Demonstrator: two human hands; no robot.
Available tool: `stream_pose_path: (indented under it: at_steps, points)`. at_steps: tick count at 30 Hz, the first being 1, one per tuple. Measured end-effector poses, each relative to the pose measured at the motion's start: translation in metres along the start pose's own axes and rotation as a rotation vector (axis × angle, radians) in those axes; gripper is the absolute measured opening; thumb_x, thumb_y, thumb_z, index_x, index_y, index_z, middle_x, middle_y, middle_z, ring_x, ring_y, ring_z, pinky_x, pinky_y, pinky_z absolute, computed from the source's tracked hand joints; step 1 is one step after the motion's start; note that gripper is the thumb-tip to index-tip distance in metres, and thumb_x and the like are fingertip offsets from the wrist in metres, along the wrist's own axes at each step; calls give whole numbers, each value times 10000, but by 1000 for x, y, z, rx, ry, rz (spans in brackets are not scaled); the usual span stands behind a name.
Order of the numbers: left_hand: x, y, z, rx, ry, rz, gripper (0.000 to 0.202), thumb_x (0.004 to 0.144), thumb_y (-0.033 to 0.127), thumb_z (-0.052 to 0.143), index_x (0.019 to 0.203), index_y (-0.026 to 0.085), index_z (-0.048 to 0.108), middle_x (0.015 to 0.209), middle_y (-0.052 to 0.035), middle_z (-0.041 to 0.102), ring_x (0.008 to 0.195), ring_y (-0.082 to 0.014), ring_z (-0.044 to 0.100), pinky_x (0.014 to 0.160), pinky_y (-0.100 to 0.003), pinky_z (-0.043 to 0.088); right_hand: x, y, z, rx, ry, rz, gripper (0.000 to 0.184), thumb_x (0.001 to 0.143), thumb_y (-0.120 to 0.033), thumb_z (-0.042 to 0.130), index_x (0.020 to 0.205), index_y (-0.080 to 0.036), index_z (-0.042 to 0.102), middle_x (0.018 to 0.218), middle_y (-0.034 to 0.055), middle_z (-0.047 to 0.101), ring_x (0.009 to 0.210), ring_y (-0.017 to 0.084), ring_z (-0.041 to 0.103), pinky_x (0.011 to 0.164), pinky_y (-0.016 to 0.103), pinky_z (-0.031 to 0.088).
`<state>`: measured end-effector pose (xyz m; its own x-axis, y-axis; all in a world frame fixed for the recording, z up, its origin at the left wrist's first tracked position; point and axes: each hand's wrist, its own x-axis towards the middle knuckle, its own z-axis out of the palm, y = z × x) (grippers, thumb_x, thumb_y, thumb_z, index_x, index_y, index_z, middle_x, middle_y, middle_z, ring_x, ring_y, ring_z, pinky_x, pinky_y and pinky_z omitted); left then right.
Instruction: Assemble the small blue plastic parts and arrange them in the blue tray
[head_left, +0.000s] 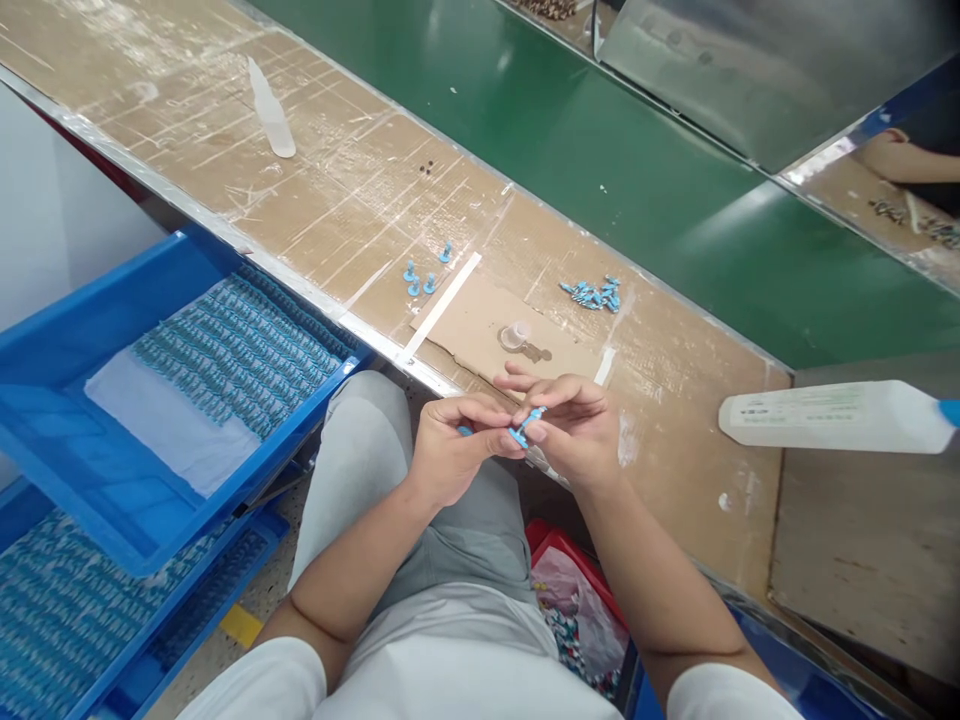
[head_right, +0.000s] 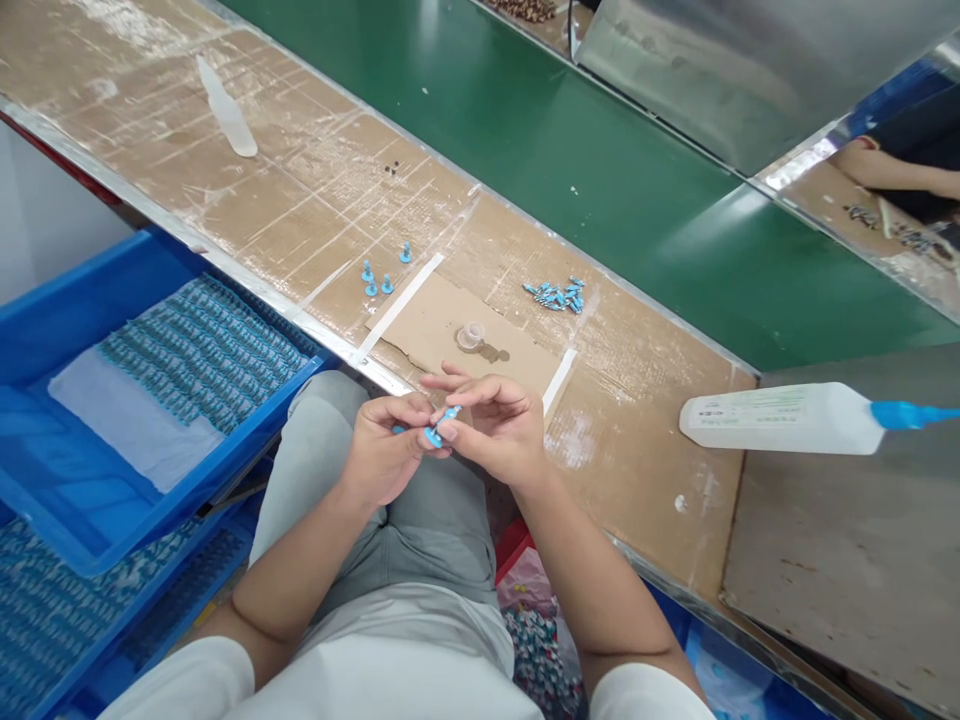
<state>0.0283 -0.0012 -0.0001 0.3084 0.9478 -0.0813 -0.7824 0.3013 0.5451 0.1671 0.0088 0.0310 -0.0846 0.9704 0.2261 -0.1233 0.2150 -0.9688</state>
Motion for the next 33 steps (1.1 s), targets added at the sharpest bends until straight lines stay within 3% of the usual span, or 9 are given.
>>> stream_pose_path:
  at_steps: [4,8,11,16,22,29,33]
  points:
    - [-1,0,4,10,74,-114,221,625,226,839,765,163,680,695,11,651,507,-70,593,361,-133,417,-1,-1,0,90,36,81,154,704,-248,803,798,-264,682,795,-9,756,1036,223,682,1016,464,483]
    - [-2,-2,3,7,62,-150,234,658,249,823,755,153,632,618,43,579,395,14,344,344,-115,235,-2,-8,0,71,119,166,198,658,-245,840,779,-249,684,792,-1,755,915,215,718,856,396,583]
    - [-2,-6,2,67,38,-105,218,669,237,816,796,173,652,711,22,616,477,-4,393,416,-131,284,-2,-15,0,81,134,190,203,642,-219,848,778,-246,700,833,10,755,835,193,724,698,317,612]
    - [-3,-3,3,325,10,141,182,672,233,812,791,190,681,781,5,617,665,-67,518,594,-184,414,-3,-23,-1,8,112,167,183,634,-225,850,767,-250,727,799,19,751,757,176,715,721,328,604]
    - [-6,12,0,584,-129,409,193,679,219,808,823,195,682,771,-3,573,649,-82,511,526,-191,370,-4,-23,0,8,45,159,181,640,-220,842,793,-269,759,776,18,749,729,177,706,738,342,588]
    - [-8,23,-4,823,-249,533,152,758,196,737,873,189,639,830,-17,499,694,-97,486,520,-198,372,-3,-20,2,23,-23,140,211,637,-209,841,821,-284,771,752,10,746,741,184,699,803,378,573]
    - [-9,29,-3,891,-316,584,89,814,183,670,879,196,611,847,-32,530,774,-132,517,610,-237,424,-4,-21,3,41,-75,127,209,644,-229,843,830,-290,772,721,-3,742,702,177,696,886,424,555]
